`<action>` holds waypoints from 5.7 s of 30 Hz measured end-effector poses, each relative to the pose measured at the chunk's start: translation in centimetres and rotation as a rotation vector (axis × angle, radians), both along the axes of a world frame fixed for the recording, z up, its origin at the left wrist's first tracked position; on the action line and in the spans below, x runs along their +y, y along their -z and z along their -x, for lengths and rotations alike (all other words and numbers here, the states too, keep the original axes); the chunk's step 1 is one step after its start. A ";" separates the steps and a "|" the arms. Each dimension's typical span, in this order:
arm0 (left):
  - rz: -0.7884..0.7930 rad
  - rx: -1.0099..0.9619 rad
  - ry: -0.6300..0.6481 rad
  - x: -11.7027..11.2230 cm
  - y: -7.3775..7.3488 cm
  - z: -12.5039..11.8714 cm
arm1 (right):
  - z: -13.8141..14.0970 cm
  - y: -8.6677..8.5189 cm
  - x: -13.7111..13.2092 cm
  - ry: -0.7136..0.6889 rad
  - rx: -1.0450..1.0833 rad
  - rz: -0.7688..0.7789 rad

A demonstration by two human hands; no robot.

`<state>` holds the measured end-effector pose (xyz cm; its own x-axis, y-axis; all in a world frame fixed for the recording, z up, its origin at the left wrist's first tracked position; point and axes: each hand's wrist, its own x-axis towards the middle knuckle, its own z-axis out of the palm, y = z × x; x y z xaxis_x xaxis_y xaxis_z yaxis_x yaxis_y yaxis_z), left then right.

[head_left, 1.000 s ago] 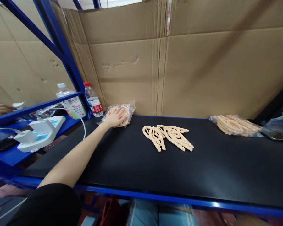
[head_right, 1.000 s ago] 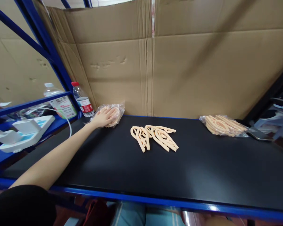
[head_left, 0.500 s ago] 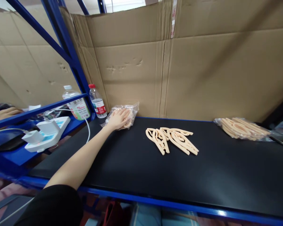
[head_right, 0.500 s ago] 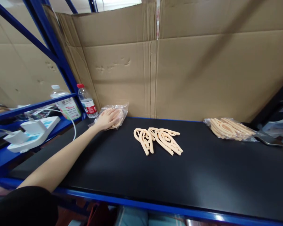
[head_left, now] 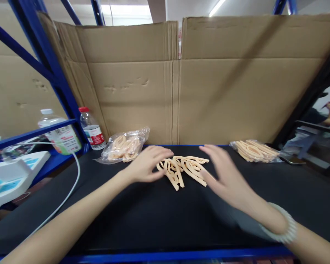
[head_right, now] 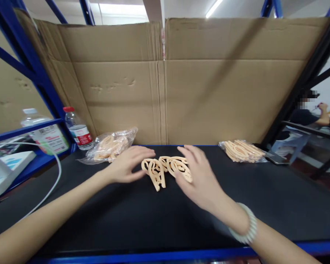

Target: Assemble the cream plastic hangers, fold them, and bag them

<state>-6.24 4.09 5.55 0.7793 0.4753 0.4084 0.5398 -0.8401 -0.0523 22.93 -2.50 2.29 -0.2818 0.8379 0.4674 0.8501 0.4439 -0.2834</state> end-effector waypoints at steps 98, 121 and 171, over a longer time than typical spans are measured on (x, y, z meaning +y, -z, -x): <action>0.727 -0.811 -0.082 -3.9 4.2 -5.7 | 1.1 2.9 4.8 -0.367 1.183 0.674; 1.261 -0.566 -0.030 -3.5 4.5 -6.3 | 2.2 3.0 3.2 -0.536 0.832 0.406; 1.901 -1.495 -0.208 -0.8 4.6 -5.8 | -0.6 2.0 5.3 -0.031 0.375 0.547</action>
